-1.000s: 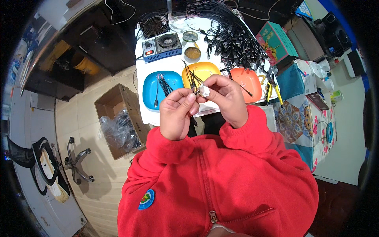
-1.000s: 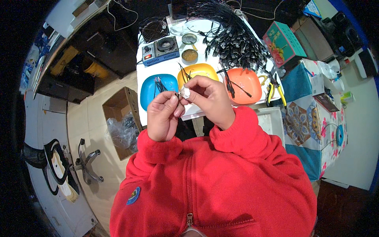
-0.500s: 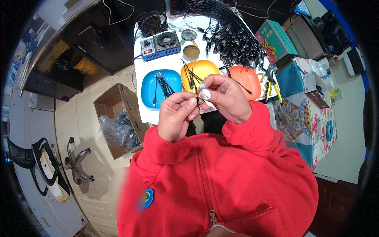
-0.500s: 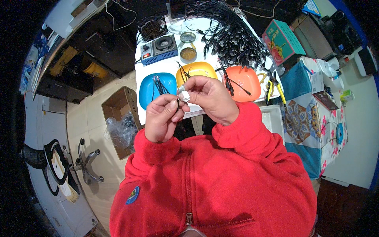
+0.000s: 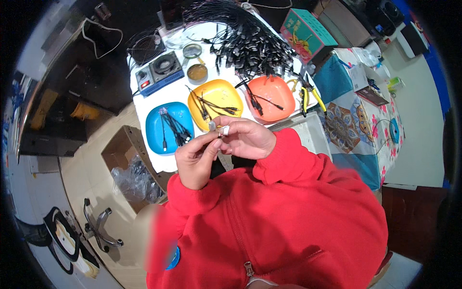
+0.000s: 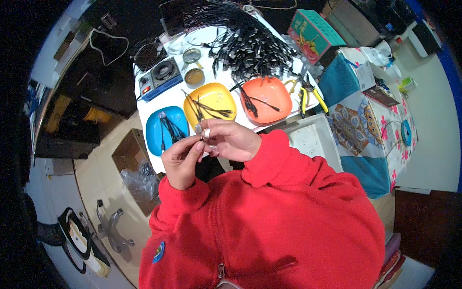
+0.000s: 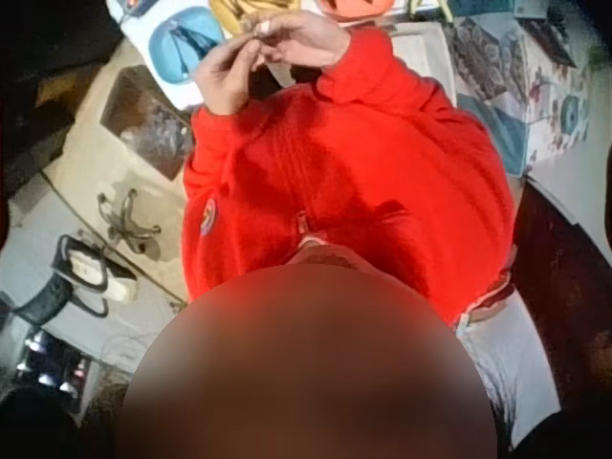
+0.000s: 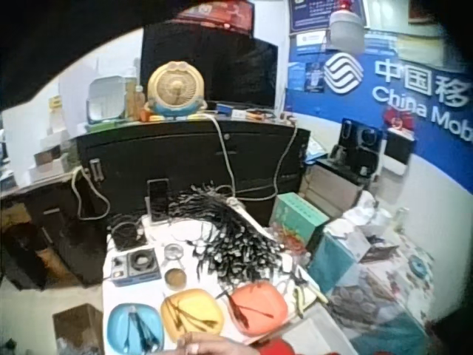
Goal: The person repeatedly picks black cables from a pile, wipes the connector ends with a white cloth, and places them into colored trays. The person also uses a small tool to adjust the connector tips before placing them in the trays.
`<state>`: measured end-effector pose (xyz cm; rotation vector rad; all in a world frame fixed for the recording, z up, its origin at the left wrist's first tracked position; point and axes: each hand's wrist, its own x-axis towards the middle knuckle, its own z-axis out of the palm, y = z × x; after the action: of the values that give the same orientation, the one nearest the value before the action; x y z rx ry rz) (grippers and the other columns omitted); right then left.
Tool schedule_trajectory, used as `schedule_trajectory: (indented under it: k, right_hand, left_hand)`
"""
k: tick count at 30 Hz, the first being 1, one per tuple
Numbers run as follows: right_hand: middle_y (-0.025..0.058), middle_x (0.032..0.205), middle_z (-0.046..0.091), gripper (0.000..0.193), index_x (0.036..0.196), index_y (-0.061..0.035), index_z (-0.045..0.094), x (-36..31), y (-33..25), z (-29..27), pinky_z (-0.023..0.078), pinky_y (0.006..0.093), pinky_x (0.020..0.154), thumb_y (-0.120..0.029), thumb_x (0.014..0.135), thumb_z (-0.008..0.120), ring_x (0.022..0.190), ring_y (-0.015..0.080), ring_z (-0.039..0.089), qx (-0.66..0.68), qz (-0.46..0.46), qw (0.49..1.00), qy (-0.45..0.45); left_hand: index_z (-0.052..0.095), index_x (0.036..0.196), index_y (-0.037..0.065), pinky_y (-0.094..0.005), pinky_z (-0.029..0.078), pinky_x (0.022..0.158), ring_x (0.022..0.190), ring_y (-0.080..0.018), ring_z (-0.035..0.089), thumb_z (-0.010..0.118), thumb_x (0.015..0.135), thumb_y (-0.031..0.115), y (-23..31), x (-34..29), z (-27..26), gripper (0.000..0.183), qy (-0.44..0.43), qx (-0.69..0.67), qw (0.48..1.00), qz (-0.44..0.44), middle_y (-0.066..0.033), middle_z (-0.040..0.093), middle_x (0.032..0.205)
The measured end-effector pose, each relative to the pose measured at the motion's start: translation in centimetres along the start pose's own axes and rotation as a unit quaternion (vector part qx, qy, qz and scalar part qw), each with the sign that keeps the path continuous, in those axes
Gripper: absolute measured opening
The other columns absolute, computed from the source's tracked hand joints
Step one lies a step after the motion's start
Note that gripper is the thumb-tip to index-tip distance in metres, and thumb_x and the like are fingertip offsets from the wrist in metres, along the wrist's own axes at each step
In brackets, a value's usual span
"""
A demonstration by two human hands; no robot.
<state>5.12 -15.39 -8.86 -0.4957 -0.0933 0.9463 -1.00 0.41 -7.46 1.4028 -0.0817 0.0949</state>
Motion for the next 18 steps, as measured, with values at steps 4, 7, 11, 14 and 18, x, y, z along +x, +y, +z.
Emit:
schedule_trajectory:
  k: [4,7,11,14,18]
  right_hand:
    - [0.0063,0.083,0.062,0.020,0.101,0.0010,0.059,-1.3,-4.0,-4.3,0.048,0.0281,0.067,-0.014,0.086,0.061,0.076,0.0153,0.060,-0.551,-0.188,0.760,0.287]
    - [0.0141,0.077,0.064,0.016,0.090,0.0021,0.062,-1.5,-6.5,-6.9,0.050,0.0339,0.063,-0.011,0.080,0.062,0.068,0.0245,0.063,-0.713,-0.242,0.522,0.401]
    - [0.0162,0.076,0.064,0.013,0.077,0.0004,0.062,-0.8,-6.3,-8.7,0.050,0.0407,0.066,-0.013,0.079,0.061,0.070,0.0322,0.063,-0.781,-0.174,0.457,0.388]
    - [0.0165,0.076,0.064,0.015,0.073,-0.0015,0.062,-0.8,-5.9,-9.1,0.049,0.0425,0.066,-0.015,0.080,0.060,0.071,0.0334,0.063,-0.793,-0.196,0.427,0.389]
    - [0.0165,0.075,0.065,0.015,0.074,-0.0015,0.063,-1.3,-6.1,-9.1,0.050,0.0425,0.066,-0.016,0.079,0.061,0.071,0.0333,0.063,-0.781,-0.208,0.426,0.407]
  left_hand:
    - [0.062,0.101,-0.006,-0.0192,0.039,0.053,0.059,-0.0072,0.050,0.059,0.090,0.002,-0.6,0.9,-0.2,0.013,0.018,-0.064,0.997,-0.050,-0.0109,0.065,0.077]
    - [0.061,0.101,-0.006,-0.0197,0.040,0.054,0.061,-0.0076,0.051,0.058,0.091,0.002,-1.1,1.5,0.0,0.013,0.019,-0.087,0.993,-0.078,-0.0107,0.065,0.078]
    - [0.060,0.101,-0.005,-0.0197,0.039,0.054,0.059,-0.0077,0.050,0.058,0.091,0.002,-1.7,1.9,0.6,0.012,0.023,-0.104,0.990,-0.096,-0.0103,0.064,0.077]
    - [0.060,0.101,-0.005,-0.0195,0.039,0.054,0.060,-0.0083,0.051,0.057,0.092,0.002,-1.7,1.9,0.7,0.012,0.034,-0.112,0.988,-0.105,-0.0105,0.064,0.077]
    - [0.059,0.101,-0.005,-0.0196,0.039,0.053,0.059,-0.0089,0.053,0.057,0.092,0.003,-1.6,1.8,0.8,0.012,0.040,-0.133,0.984,-0.113,-0.0113,0.065,0.078]
